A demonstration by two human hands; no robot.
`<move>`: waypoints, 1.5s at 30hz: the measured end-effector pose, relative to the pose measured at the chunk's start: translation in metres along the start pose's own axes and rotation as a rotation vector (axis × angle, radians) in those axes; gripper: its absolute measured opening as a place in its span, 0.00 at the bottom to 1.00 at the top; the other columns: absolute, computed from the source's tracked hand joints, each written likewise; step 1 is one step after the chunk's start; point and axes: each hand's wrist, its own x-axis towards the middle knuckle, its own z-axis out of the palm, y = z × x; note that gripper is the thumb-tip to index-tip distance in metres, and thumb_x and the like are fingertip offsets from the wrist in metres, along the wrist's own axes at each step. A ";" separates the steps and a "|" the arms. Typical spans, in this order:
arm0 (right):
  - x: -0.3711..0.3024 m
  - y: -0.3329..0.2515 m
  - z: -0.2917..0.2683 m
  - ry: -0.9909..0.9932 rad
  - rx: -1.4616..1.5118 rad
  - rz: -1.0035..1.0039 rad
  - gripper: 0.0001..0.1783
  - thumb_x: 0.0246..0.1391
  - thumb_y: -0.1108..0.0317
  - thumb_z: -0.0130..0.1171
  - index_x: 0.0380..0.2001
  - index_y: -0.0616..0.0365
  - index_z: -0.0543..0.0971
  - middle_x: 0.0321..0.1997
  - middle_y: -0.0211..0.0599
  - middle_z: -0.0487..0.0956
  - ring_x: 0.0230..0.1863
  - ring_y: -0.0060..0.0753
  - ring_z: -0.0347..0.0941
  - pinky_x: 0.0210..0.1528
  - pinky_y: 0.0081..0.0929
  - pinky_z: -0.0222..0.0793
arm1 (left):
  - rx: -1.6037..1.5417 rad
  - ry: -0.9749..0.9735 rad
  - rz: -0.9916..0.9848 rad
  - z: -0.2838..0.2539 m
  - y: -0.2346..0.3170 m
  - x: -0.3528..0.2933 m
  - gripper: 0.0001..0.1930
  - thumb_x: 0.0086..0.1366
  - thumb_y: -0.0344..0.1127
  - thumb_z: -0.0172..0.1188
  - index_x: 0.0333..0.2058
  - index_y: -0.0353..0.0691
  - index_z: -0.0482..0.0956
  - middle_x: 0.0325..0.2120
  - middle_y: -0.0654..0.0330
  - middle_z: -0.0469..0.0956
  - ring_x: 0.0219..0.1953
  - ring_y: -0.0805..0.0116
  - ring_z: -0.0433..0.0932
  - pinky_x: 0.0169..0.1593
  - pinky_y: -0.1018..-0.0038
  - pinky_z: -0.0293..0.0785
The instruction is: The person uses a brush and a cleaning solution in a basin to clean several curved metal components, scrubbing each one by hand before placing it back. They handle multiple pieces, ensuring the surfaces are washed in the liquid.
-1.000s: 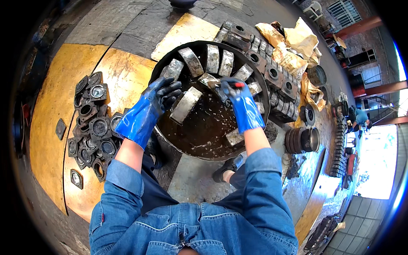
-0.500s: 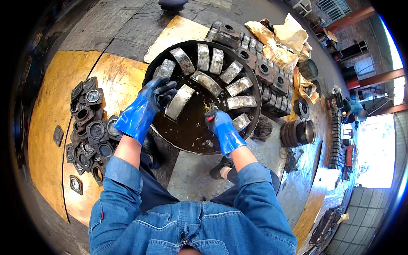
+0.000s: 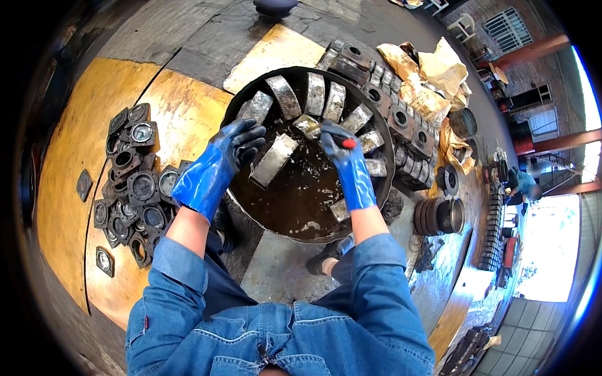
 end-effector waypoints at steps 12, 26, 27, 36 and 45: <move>0.012 -0.019 0.041 -0.095 -0.147 0.036 0.13 0.60 0.69 0.61 0.43 0.69 0.80 0.29 0.37 0.80 0.27 0.26 0.74 0.24 0.21 0.66 | -0.011 -0.011 -0.004 -0.009 0.001 0.000 0.23 0.70 0.48 0.55 0.58 0.40 0.71 0.46 0.55 0.83 0.39 0.65 0.84 0.34 0.78 0.79; -0.117 0.020 0.050 0.054 -0.839 0.186 0.08 0.54 0.65 0.63 0.35 0.56 0.84 0.35 0.37 0.85 0.34 0.35 0.80 0.38 0.29 0.76 | 0.048 -0.006 -0.076 0.011 0.001 0.001 0.21 0.71 0.47 0.54 0.57 0.44 0.72 0.52 0.54 0.80 0.41 0.60 0.84 0.35 0.76 0.82; -0.118 0.032 0.061 0.042 -1.158 0.022 0.11 0.53 0.61 0.63 0.37 0.53 0.84 0.36 0.38 0.85 0.36 0.42 0.81 0.41 0.34 0.77 | 0.042 -0.008 -0.072 0.008 0.001 0.003 0.21 0.71 0.47 0.54 0.58 0.44 0.72 0.53 0.53 0.79 0.42 0.60 0.83 0.36 0.76 0.82; -0.186 -0.070 0.076 0.146 -0.276 0.130 0.08 0.52 0.79 0.58 0.35 0.58 0.83 0.24 0.31 0.76 0.24 0.23 0.70 0.25 0.21 0.66 | 0.203 -0.081 -0.078 0.011 -0.020 0.002 0.24 0.71 0.53 0.52 0.60 0.48 0.72 0.55 0.57 0.79 0.49 0.64 0.81 0.44 0.71 0.79; -0.216 -0.044 -0.050 0.171 0.073 0.058 0.13 0.56 0.80 0.61 0.45 0.63 0.81 0.31 0.34 0.78 0.27 0.23 0.73 0.30 0.19 0.69 | 0.361 -0.248 -0.107 0.019 -0.050 -0.007 0.29 0.69 0.58 0.53 0.64 0.52 0.68 0.59 0.62 0.73 0.56 0.66 0.73 0.59 0.65 0.67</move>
